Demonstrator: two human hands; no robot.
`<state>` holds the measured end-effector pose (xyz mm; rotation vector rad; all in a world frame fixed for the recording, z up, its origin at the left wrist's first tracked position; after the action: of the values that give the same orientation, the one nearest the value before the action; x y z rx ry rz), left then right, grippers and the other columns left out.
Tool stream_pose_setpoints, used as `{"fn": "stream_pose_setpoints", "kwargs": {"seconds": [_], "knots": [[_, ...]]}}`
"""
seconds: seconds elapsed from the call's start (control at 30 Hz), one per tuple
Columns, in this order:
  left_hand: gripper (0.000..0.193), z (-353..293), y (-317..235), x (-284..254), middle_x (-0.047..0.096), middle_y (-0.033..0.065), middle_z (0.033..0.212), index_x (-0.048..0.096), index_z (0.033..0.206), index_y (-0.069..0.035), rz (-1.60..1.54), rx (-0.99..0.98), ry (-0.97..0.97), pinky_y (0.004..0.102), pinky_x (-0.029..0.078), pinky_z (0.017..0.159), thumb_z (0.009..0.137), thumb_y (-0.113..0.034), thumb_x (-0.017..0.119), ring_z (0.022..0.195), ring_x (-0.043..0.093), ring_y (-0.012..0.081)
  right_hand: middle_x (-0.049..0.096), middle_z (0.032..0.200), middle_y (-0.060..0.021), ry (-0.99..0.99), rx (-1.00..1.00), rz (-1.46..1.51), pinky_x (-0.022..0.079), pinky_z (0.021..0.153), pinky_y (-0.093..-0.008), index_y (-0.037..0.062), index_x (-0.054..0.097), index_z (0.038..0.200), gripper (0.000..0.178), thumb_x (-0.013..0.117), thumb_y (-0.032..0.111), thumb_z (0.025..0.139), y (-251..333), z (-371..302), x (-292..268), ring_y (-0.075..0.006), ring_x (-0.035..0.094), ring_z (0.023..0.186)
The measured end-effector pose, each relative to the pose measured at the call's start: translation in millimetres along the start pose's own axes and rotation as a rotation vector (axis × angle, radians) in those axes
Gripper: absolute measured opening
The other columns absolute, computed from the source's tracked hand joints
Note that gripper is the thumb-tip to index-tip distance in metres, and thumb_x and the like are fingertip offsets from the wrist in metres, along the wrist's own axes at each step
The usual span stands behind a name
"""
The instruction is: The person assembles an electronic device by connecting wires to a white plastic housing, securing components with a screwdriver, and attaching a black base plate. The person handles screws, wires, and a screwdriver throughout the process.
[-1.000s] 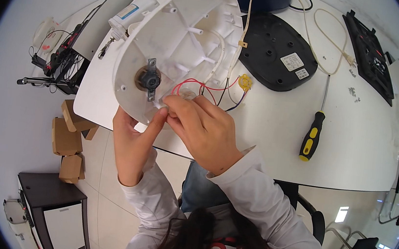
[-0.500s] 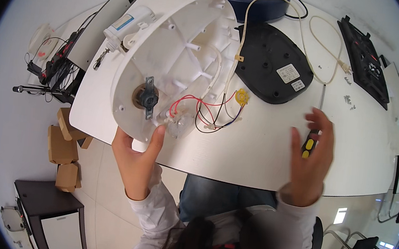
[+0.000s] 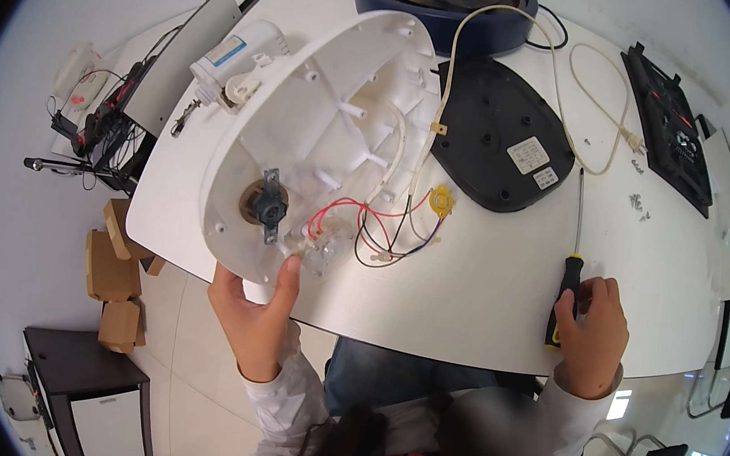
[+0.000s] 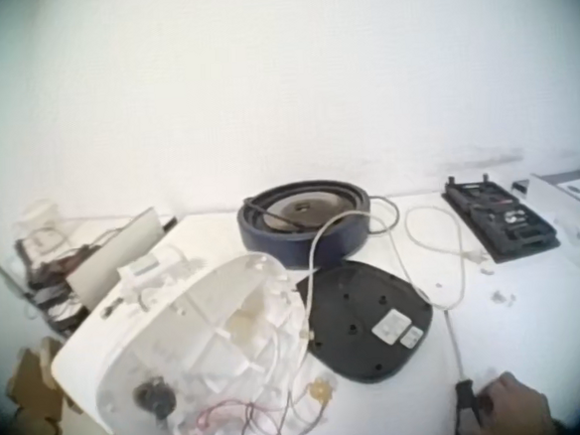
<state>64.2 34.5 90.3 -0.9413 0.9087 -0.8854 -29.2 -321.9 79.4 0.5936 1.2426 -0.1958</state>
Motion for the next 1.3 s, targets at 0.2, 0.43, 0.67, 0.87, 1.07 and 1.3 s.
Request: {"fn": "stream_pose_setpoints", "kwargs": {"seconds": [0.2,0.43,0.67,0.87,1.07,1.3], "knots": [[0.037,-2,-2,-4,0.065,0.0099,0.095,0.059,0.105,0.005,0.0,-0.013,-0.017,0.0308,0.043,0.085,0.073,-0.008,0.074,0.088,0.057,0.0156,0.06,0.082,-0.0111,0.018,0.058,-0.058,0.049,0.059,-0.0384,0.0032,0.055,0.088,0.02,0.062,0.02,0.079,3,-6,-1,-0.0312,0.062,0.067],[0.036,-9,3,-4,0.064,0.0085,0.097,0.058,0.106,0.004,-0.066,-0.005,-0.037,0.0302,0.042,0.086,0.076,-0.008,0.073,0.09,0.057,0.0153,0.06,0.082,-0.0147,0.026,0.067,-0.012,0.048,0.059,-0.0388,0.0008,0.054,0.091,0.022,0.064,0.013,0.076,-16,-32,-9,-0.0323,0.062,0.068],[0.034,-10,5,1,0.061,0.0077,0.103,0.057,0.107,0.002,-0.067,0.03,-0.011,0.0295,0.04,0.089,0.079,-0.009,0.072,0.096,0.056,0.0155,0.049,0.099,-0.0159,0.119,-0.103,0.2,0.046,0.06,-0.0324,-0.0023,0.051,0.107,0.037,0.058,-0.005,0.071,-31,-54,-29,-0.0293,0.058,0.069],[0.035,-9,8,7,0.061,0.0083,0.106,0.057,0.109,0.003,-0.109,0.03,-0.016,0.0296,0.039,0.091,0.079,-0.008,0.072,0.099,0.055,0.0157,0.056,0.095,-0.0125,0.081,-0.011,0.803,0.045,0.067,-0.0269,-0.0034,0.048,0.115,0.042,0.052,0.0,0.073,-39,-71,-36,-0.0164,0.055,0.073],[0.038,-8,12,10,0.062,0.0076,0.105,0.056,0.112,0.002,-0.244,0.036,-0.067,0.0285,0.041,0.088,0.081,-0.01,0.073,0.096,0.057,0.0152,0.062,0.084,-0.0152,0.133,-0.384,0.685,0.05,0.061,-0.0303,0.0006,0.063,0.104,0.045,0.065,0.003,0.059,37,-77,-21,-0.0242,0.061,0.067],[0.044,-10,25,12,0.06,0.0084,0.109,0.054,0.116,0.003,-0.336,-0.009,-0.071,0.0299,0.04,0.091,0.079,-0.01,0.074,0.101,0.055,0.0162,0.061,0.085,-0.011,0.275,-0.445,0.699,0.051,0.058,-0.0273,0.0054,0.067,0.106,0.047,0.071,-0.001,0.06,70,-74,-5,-0.0215,0.063,0.067]]}}
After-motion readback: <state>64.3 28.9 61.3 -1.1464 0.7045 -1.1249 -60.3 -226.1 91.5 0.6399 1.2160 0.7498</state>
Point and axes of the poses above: each hand's wrist, its own z-axis towards the middle knuckle, its own x-axis out of the palm, y = z × x, the point moved 7 cm from there along z, towards the middle knuckle
